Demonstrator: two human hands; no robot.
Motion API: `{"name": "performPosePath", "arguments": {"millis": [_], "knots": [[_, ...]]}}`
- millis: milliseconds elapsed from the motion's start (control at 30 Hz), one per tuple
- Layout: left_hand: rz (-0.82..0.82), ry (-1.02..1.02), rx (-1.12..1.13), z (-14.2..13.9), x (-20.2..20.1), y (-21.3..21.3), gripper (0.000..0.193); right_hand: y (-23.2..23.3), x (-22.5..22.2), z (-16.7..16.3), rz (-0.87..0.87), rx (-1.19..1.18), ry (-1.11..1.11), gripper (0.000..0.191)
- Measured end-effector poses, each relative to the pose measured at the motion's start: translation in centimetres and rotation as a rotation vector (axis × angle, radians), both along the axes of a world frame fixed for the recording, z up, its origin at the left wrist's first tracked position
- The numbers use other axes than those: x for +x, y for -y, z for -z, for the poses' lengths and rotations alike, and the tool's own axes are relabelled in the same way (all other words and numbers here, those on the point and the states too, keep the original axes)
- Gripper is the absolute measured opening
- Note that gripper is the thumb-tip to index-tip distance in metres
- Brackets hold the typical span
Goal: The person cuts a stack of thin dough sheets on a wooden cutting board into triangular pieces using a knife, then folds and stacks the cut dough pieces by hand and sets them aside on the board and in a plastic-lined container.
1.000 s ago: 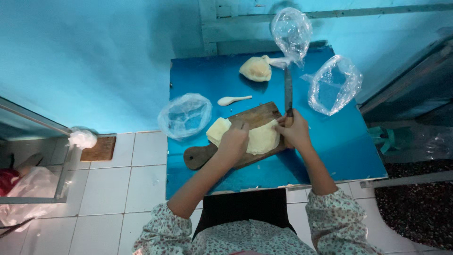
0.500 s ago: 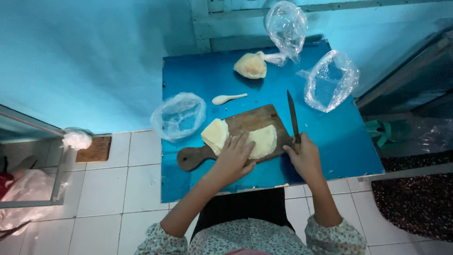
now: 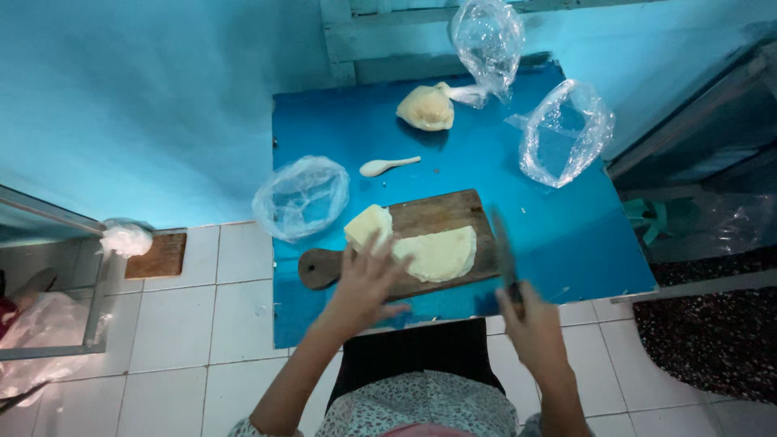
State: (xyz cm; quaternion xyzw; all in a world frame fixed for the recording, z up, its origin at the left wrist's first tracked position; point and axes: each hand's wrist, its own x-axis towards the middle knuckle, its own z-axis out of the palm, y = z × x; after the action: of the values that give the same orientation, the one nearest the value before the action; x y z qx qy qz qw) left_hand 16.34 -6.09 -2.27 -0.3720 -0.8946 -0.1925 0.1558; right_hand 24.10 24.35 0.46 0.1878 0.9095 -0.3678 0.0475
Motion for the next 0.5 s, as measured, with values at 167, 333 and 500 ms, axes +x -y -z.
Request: {"name": "performPosePath", "arguments": {"millis": [167, 333, 500], "knots": [[-0.098, 0.091, 0.023, -0.4, -0.8, 0.2, 0.107, 2.9, 2.1, -1.5, -0.107, -0.038, -0.015, 0.042], [-0.009, 0.031, -0.046, 0.8, -0.6, -2.0, 0.103, 5.2, 2.5, -1.5, -0.287, 0.022, -0.390, 0.063], [-0.022, 0.013, -0.031, 2.6, 0.5, -6.2, 0.093, 7.1, 1.5, -1.0, -0.271, 0.162, -0.042, 0.078]]}}
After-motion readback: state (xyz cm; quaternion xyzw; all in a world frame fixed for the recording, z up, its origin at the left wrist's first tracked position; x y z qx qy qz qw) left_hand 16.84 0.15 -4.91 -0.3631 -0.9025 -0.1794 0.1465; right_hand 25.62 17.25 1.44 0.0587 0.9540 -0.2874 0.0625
